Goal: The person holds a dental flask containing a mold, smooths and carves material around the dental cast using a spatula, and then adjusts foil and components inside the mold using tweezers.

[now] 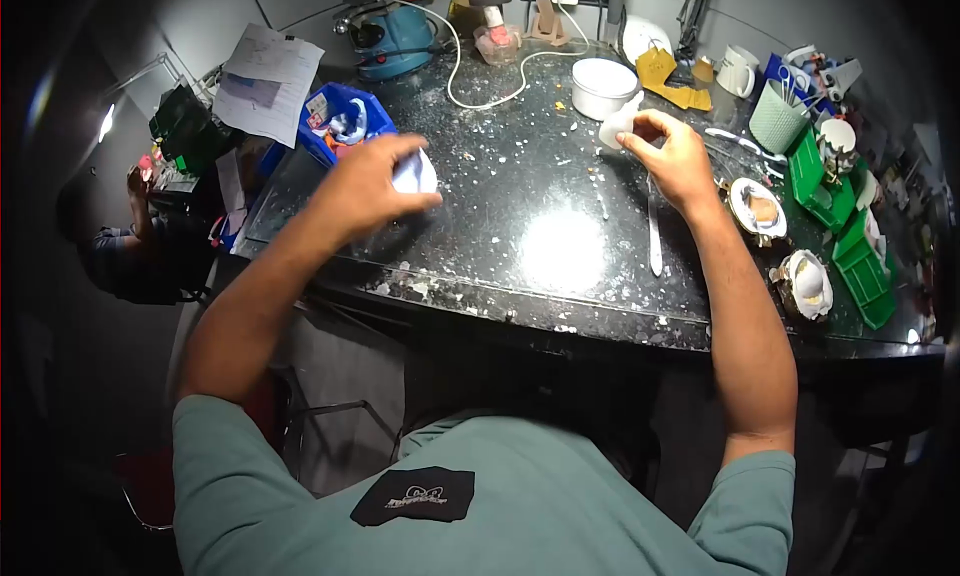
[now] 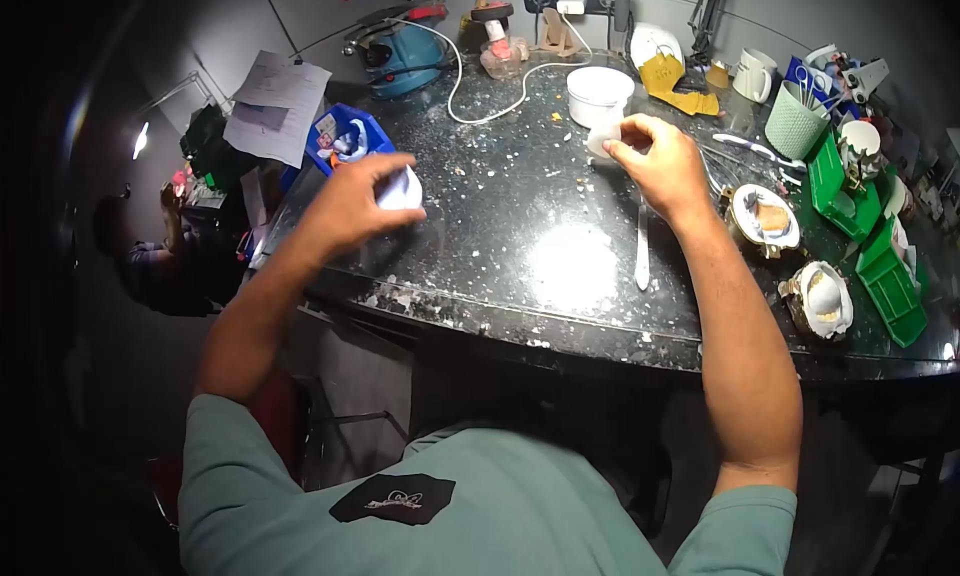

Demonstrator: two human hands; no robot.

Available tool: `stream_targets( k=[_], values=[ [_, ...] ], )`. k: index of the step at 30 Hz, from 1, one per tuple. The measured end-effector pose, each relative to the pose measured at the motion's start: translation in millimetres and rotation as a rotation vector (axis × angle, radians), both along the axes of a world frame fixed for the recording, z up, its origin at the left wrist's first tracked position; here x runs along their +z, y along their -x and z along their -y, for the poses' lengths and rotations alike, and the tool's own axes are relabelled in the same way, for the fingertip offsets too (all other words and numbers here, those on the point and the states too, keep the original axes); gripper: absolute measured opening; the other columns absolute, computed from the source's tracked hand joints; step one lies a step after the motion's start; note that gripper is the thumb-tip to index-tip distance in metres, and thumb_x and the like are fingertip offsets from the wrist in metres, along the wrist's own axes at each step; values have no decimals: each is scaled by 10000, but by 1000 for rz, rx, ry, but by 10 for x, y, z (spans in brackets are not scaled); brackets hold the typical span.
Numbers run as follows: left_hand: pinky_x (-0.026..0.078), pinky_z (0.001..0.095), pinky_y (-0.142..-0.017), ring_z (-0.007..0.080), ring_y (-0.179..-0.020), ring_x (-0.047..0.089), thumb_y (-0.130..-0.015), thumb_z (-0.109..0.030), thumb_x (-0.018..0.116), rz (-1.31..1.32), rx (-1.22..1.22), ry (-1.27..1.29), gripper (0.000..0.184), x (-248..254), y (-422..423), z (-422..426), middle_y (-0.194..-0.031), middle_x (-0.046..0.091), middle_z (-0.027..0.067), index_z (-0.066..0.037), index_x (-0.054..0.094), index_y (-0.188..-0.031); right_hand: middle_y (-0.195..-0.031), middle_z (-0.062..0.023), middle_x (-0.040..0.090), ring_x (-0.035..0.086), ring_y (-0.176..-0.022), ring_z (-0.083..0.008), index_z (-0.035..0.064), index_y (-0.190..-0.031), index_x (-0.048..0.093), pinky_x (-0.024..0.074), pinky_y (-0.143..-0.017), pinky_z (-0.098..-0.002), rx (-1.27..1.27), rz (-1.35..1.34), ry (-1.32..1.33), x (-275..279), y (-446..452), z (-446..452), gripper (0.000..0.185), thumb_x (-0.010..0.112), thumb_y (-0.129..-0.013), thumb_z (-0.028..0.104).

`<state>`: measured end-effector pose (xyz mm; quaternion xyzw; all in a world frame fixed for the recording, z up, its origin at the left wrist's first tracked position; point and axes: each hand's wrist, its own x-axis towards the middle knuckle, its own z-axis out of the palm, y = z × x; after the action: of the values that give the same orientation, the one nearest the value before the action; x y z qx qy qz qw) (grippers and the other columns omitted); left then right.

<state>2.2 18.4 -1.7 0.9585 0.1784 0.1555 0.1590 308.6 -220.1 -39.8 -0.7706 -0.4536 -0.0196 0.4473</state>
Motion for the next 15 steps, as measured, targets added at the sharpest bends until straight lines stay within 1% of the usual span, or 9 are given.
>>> stream_targets(
  k=[1, 2, 3, 5, 6, 8, 12, 14, 15],
  values=[
    [483, 382, -1027, 317, -1188, 625, -737, -320, 875, 131, -10, -99, 702, 123, 35, -91, -1284, 643, 192, 3, 612, -1303, -1013, -97, 762, 719, -925, -192, 45, -1098, 731, 543, -844, -321, -4, 10, 6, -3, 18, -18, 327, 765, -863, 271],
    [472, 386, -1045, 317, -1209, 613, -733, -295, 875, 243, 14, -131, 720, 272, 23, -282, -1303, 640, 186, -21, 595, -1337, -1010, -95, 762, 718, -922, -191, 46, -1098, 731, 542, -843, -320, -12, 19, 16, -11, 30, -29, 325, 765, -864, 269],
    [469, 393, -1051, 331, -1222, 603, -732, -259, 867, 314, 74, -298, 720, 383, -3, -550, -1313, 636, 184, -35, 583, -1354, -1007, -97, 761, 717, -920, -192, 44, -1095, 730, 542, -844, -321, -8, 28, -5, -28, 47, -43, 322, 769, -861, 263],
    [478, 412, -1041, 351, -1252, 586, -766, -272, 805, 161, 276, -501, 714, 637, -3, -946, -1337, 621, 194, -45, 559, -1397, -1001, -102, 758, 716, -916, -196, 41, -1087, 730, 542, -845, -323, -3, 56, -25, -40, 85, -38, 315, 777, -857, 250],
    [482, 418, -1032, 361, -1228, 604, -775, -293, 789, 126, 278, -541, 746, 584, 37, -1223, -1331, 622, 218, -36, 531, -1426, -999, -104, 757, 715, -914, -197, 40, -1083, 729, 542, -846, -324, 0, 83, -41, 7, 85, -43, 311, 781, -854, 244],
    [485, 411, -1024, 374, -1200, 623, -768, -296, 803, -39, 331, -312, 773, 578, 32, -1275, -1308, 627, 252, -4, 521, -1427, -979, -102, 754, 715, -909, -200, 36, -1087, 729, 544, -839, -323, 29, 60, -54, 37, 124, -56, 311, 792, -851, 229],
    [488, 389, -1012, 360, -1182, 640, -747, -343, 843, -135, 201, -159, 830, 418, 131, -1404, -1266, 653, 264, 17, 520, -1421, -970, -100, 753, 720, -895, -196, 38, -1083, 737, 564, -841, -329, 187, 16, -153, 63, 416, -366, 294, 795, -848, 206],
    [486, 384, -1015, 333, -1194, 640, -785, -326, 830, 3, 257, -151, 737, 547, 242, -1039, -1266, 660, 244, 15, 562, -1381, -994, -124, 737, 708, -927, -232, 32, -1064, 734, 552, -869, -357, 328, 112, -96, 267, 794, -668, 313, 792, -835, 237],
    [486, 373, -1014, 312, -1190, 644, -810, -304, 816, 204, 211, -200, 668, 614, 331, -873, -1263, 665, 233, 13, 587, -1351, -980, -136, 726, 698, -941, -245, 22, -1025, 730, 540, -874, -368, 344, 139, -52, 349, 971, -863, 304, 789, -837, 253]
  ],
)
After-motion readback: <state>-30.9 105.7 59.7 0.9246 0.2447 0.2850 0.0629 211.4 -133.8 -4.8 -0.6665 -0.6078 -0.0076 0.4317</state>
